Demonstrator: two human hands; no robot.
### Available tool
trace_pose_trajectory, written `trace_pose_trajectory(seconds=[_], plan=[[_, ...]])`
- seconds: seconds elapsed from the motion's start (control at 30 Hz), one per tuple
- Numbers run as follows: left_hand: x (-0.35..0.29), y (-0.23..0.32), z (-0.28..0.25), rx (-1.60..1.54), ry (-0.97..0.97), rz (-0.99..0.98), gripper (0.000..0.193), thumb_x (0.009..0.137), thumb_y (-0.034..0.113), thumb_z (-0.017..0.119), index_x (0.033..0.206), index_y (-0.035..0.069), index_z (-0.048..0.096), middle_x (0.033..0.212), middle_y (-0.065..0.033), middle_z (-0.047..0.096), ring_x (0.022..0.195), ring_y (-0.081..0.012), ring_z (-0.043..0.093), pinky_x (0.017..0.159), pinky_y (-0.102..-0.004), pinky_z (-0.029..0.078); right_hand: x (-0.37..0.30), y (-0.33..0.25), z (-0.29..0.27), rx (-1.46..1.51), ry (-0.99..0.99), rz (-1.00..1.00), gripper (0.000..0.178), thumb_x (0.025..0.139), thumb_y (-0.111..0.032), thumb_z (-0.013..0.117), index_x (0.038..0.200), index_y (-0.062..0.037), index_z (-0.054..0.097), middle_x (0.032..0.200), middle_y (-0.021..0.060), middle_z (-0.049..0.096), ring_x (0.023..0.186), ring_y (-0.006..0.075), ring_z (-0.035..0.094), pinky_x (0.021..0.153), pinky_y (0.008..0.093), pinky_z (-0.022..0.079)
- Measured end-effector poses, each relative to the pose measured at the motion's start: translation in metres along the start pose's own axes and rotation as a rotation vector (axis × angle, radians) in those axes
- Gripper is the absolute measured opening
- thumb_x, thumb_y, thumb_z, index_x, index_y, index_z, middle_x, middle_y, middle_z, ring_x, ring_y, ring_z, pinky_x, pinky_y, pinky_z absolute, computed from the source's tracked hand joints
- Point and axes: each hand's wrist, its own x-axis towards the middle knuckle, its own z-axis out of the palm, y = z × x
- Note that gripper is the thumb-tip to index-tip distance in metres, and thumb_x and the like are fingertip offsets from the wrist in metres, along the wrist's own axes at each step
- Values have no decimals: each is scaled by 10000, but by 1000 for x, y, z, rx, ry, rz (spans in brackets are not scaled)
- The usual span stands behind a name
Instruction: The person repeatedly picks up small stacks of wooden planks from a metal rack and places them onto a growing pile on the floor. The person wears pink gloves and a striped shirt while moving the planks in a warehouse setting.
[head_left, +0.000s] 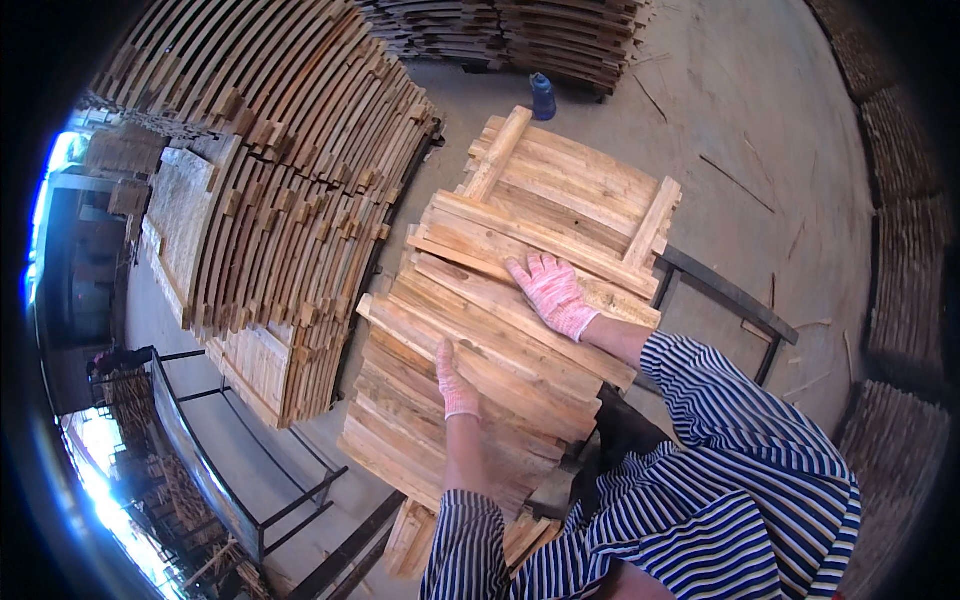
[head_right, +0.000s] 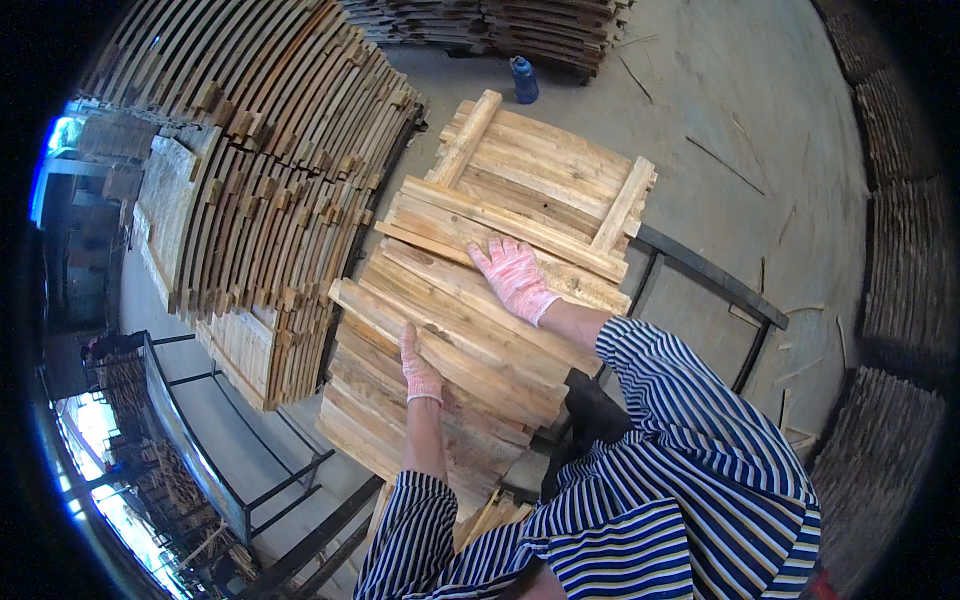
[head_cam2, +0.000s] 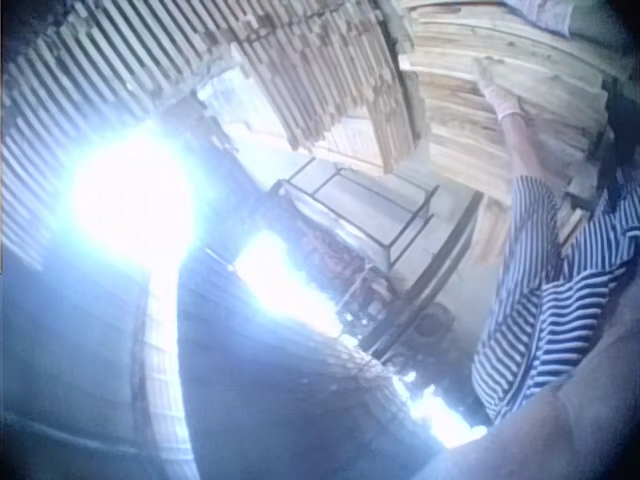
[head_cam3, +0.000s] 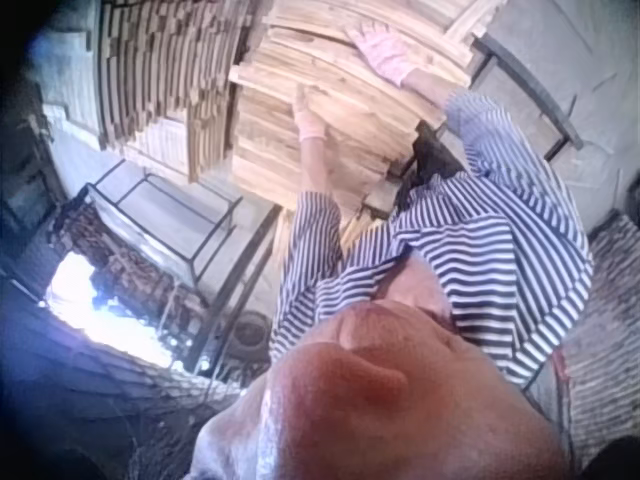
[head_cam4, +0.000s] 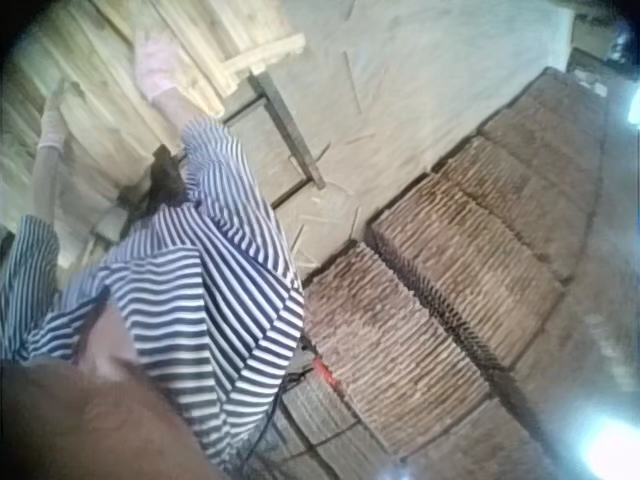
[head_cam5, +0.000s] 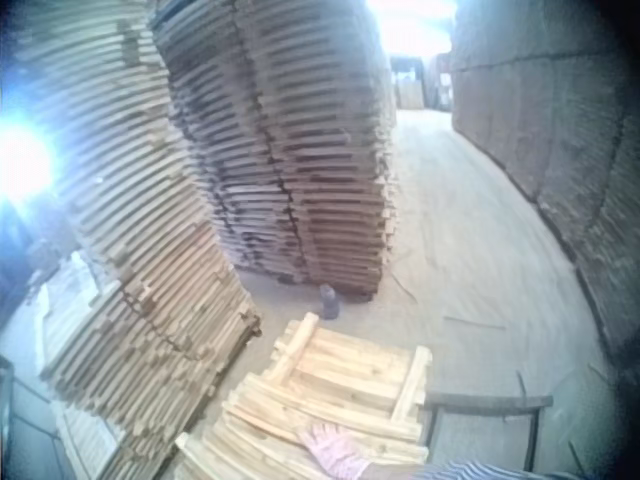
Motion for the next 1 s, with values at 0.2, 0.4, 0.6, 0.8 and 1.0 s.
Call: trace_pose_trajectory(seconds=[0.2, 0.4, 0.6, 0.8, 1.0], plan=[[2, 5, -7, -63, 70, 27, 778, 864, 526, 717, 1479, 119, 467, 1440, -105, 530, 1324, -301, 491, 1139, -476, 386, 18, -12, -27, 218, -202, 48, 360, 909, -73, 502, 1266, -95, 541, 1098, 178, 604, 1015, 344, 629, 829, 443, 545], [2, -2, 3, 42, 110, 71, 768, 872, 514, 714, 1483, 122, 463, 1449, -92, 519, 1333, -294, 480, 1140, -463, 382, 5, 20, -36, 114, -85, 108, 439, 899, -164, 588, 1334, -134, 543, 1189, 184, 586, 1035, 358, 619, 819, 486, 528], [4, 1, 2, 45, 112, 26, 792, 900, 543, 636, 1530, 103, 443, 1567, -92, 420, 1435, -265, 373, 1206, -420, 274, -3, 23, -20, 131, -258, 56, 616, 915, -194, 607, 1495, -314, 439, 1401, 216, 523, 1194, 368, 594, 955, 468, 499], [7, 1, -10, 94, 126, 13, 800, 897, 541, 634, 1530, 106, 411, 1558, -100, 400, 1423, -288, 370, 1189, -447, 294, 6, 29, -20, 240, -252, 131, 490, 974, -159, 493, 1435, -326, 513, 1250, 195, 598, 1106, 356, 614, 916, 473, 507], [16, -1, -32, 94, 151, 6, 854, 820, 557, 740, 1485, 118, 432, 1453, -120, 494, 1334, -330, 465, 1112, -517, 407, 62, 88, -46, 321, -153, 115, 458, 948, -206, 593, 1392, -315, 571, 1168, 174, 628, 1040, 336, 619, 908, 464, 512]])
